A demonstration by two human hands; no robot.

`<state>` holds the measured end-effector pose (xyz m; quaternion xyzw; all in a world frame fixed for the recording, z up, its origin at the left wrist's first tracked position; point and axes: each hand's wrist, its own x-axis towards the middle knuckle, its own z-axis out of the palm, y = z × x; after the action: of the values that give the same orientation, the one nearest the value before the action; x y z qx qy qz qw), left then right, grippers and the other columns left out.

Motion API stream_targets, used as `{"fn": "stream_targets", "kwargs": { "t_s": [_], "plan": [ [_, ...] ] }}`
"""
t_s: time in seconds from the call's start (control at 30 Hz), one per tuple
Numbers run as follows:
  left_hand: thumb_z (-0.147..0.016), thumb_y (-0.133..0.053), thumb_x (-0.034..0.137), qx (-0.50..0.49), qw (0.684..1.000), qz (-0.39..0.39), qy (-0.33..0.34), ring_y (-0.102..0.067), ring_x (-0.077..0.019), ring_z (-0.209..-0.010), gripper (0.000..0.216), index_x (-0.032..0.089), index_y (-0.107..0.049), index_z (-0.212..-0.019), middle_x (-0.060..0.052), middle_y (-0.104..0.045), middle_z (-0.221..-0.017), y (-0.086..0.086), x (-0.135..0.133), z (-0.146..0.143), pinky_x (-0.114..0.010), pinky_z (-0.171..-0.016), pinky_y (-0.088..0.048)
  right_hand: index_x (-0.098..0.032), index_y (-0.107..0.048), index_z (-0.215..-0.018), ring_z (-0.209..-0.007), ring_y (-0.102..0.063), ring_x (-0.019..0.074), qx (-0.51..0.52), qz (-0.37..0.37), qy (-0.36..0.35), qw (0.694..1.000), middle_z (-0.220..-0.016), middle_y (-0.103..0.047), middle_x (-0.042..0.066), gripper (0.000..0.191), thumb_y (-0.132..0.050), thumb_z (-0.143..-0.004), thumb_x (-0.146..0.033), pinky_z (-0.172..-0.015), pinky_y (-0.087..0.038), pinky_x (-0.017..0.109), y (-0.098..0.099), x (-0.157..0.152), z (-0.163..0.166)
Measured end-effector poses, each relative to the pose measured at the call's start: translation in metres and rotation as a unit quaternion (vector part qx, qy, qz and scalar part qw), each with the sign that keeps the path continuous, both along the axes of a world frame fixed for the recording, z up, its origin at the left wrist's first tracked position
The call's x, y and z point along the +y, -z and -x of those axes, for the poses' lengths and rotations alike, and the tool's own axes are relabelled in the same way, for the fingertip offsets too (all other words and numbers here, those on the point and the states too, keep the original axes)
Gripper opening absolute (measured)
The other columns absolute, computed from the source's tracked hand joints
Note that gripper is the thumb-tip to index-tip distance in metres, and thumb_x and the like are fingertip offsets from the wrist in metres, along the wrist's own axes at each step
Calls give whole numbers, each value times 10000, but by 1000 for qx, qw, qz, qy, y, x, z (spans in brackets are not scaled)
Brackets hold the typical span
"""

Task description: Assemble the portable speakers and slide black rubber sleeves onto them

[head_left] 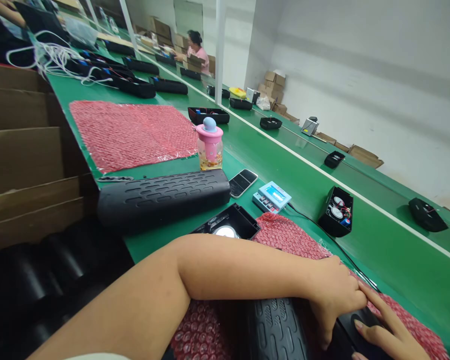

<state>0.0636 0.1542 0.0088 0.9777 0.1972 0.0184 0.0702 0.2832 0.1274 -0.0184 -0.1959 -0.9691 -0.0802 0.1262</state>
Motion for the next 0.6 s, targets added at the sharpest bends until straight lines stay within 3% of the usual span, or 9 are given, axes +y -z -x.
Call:
{"fn": "stream_targets", "kwargs": {
  "t_s": [0.33, 0.6],
  "plan": [
    [-457, -716, 637, -14, 1000, -11, -5, -560, -299, -908, 894, 94, -506, -1135, -144, -591, -1099, 2, -1, 0, -466, -766, -444, -229, -677, -923, -1091, -556, 302, 8, -18, -25, 999, -1472, -233, 88, 264, -709, -684, -337, -777, -554, 301, -4, 4, 0],
    [-454, -714, 638, -13, 1000, -15, -4, -563, -284, -880, 914, 73, -506, -1142, -141, -587, -1106, 2, -1, 0, -473, -771, -457, -217, -658, -951, -1060, -574, 304, -14, -46, -46, 998, -1486, -154, 143, 263, -683, -714, -326, -756, -551, 305, -4, 4, 0]
  ]
}}
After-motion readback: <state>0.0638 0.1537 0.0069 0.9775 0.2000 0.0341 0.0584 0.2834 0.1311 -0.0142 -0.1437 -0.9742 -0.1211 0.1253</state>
